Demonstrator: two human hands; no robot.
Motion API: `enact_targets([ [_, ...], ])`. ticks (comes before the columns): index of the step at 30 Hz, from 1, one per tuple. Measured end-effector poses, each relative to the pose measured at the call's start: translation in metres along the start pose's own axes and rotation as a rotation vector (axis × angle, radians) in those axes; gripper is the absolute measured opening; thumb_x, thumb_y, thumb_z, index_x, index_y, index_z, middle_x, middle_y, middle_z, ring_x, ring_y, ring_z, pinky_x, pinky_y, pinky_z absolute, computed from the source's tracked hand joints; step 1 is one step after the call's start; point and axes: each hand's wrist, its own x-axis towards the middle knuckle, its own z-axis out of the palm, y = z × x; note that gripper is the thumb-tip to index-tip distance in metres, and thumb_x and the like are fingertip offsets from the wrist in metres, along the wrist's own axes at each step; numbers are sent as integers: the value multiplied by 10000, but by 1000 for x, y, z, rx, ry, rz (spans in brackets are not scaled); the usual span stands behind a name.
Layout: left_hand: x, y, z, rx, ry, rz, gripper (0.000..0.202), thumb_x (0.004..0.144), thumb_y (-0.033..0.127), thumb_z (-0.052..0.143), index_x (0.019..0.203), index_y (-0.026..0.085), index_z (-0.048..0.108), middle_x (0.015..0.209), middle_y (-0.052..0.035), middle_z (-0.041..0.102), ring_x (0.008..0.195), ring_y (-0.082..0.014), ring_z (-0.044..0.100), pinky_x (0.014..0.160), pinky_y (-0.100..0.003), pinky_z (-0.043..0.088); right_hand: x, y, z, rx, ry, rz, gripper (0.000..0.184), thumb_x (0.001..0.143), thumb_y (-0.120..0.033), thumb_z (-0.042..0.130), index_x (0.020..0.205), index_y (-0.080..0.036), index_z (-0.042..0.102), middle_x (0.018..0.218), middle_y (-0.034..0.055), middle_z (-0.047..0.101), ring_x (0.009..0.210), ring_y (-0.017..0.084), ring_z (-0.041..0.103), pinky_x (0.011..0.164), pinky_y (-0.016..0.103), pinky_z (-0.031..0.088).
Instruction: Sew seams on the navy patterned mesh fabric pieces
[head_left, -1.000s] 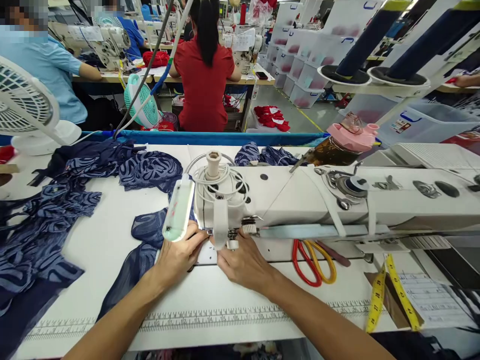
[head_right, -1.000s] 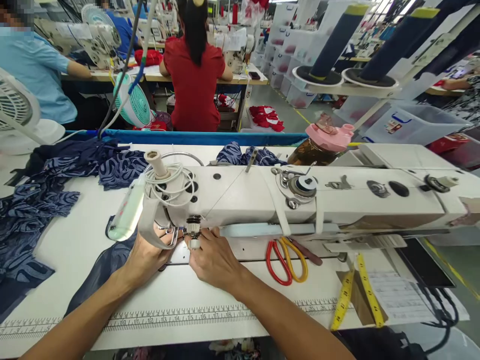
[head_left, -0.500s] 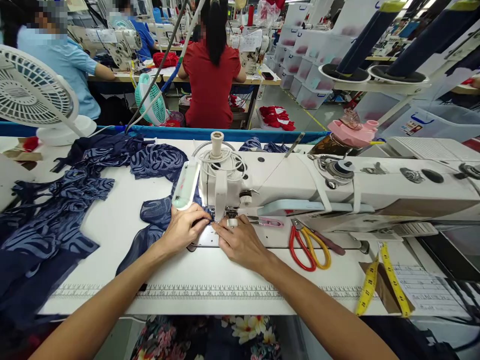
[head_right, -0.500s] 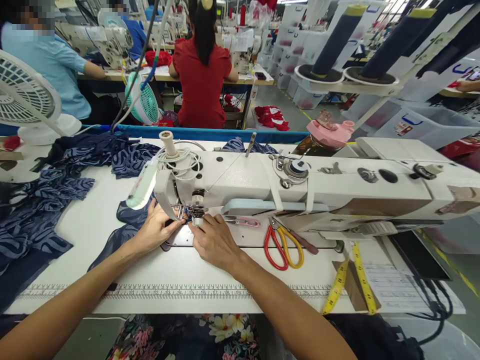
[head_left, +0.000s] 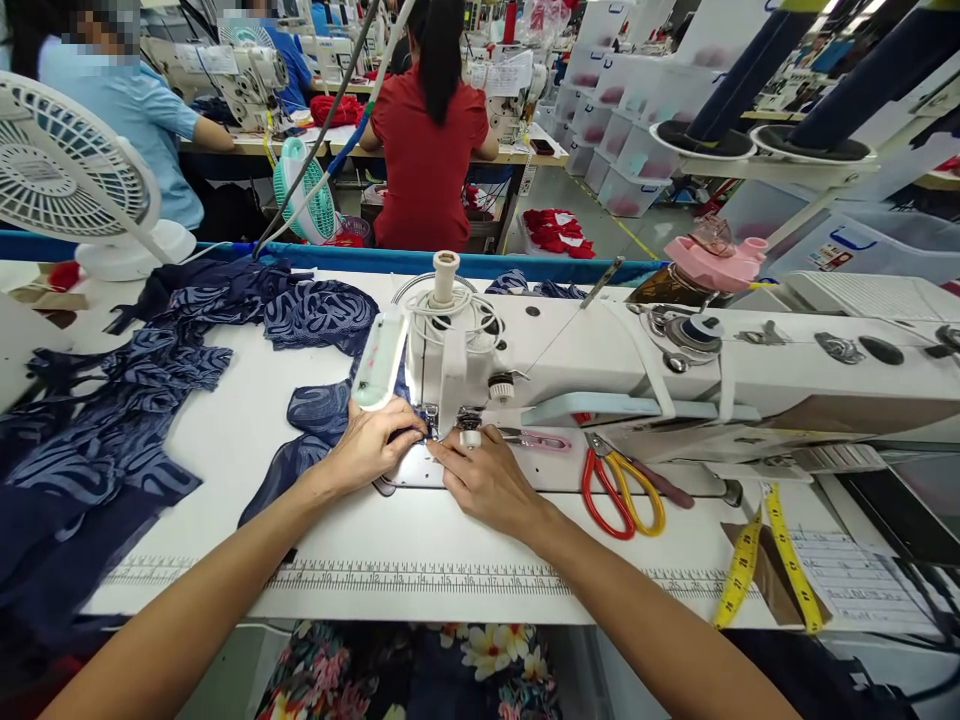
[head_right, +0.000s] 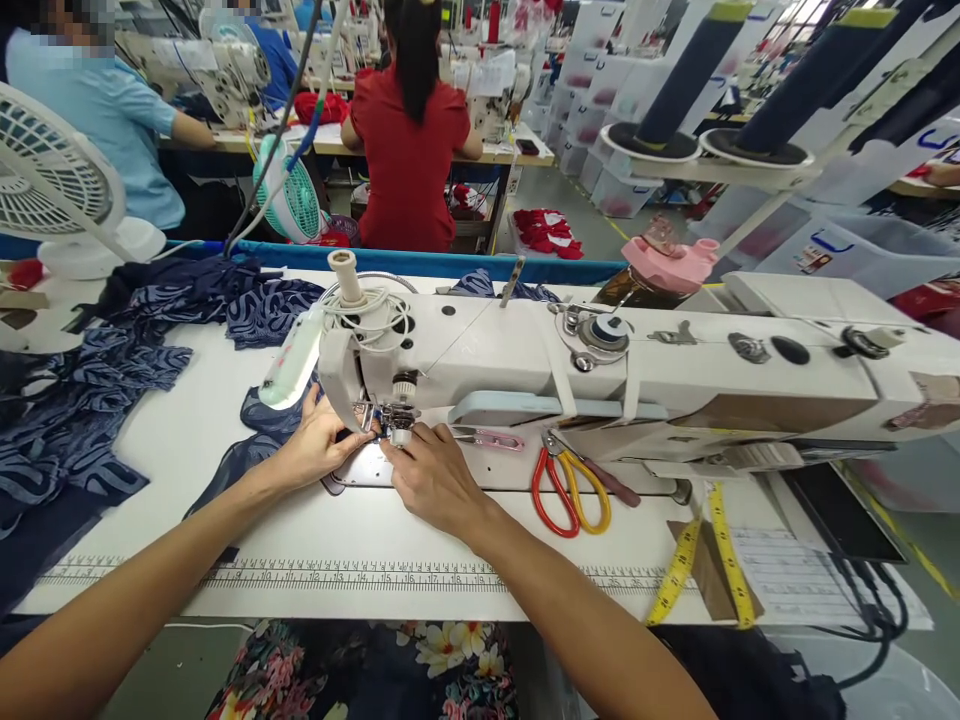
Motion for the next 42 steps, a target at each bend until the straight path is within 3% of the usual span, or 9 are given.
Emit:
enact_targets([
  [7,-1,1,-2,10,20,71,243,961,313,481,920,247,712,1021,-31,662,1118,-262,509,1105,-627,144,-1,2,-1,11,9,15,340,912,-93,485,1211,-149,638,917,67,643,884,211,524,776,358,299],
  [15,0,2,-5,35,59,180,225,951,224,489,944,270,709,905,-2,659,1018,-223,543,1140,-591,58,-1,5,1,60,1,43,359,918,-108,477,1225,-192,643,908,60,649,906,217,529,810,362,312],
  [23,-1,3,-9,124,69,291,215,976,205,491,979,250,701,875,-12,637,926,-201,534,1119,-585,166,-3,6,-2,127,-1,87,379,925,-88,442,1205,-210,666,802,41,634,800,191,521,778,345,353],
  [27,-3,3,-7,189,63,314,216,968,176,486,979,229,695,881,-21,633,872,-194,544,1097,-633,224,-1,3,-4,151,66,180,372,918,-81,442,1158,-227,686,891,45,668,852,190,555,775,334,390],
  [31,-9,7,-5,266,99,360,313,874,22,482,1022,216,678,1004,-48,650,968,-231,575,1083,-717,211,2,-1,-2,117,73,132,373,928,-97,444,1219,-215,647,919,48,684,877,198,580,842,370,403],
  [35,-16,12,-11,308,83,416,472,788,-51,452,1153,188,632,1099,-80,656,1095,-271,578,1084,-764,167,4,-3,-1,-55,40,47,354,918,-97,464,1231,-147,621,887,80,689,848,227,583,858,416,384],
  [39,-19,12,-16,229,65,438,392,832,-20,429,1125,154,621,1006,-60,683,974,-221,640,1109,-756,126,4,-2,-1,-159,53,-44,308,930,-117,475,1203,-108,619,849,89,684,836,234,574,852,424,382],
  [42,-19,11,-13,253,104,490,379,819,-34,418,1056,156,643,1071,-79,686,1080,-258,617,1109,-756,144,3,1,1,-173,57,-37,310,924,-113,491,1209,-127,612,776,68,660,807,227,560,843,427,389],
])
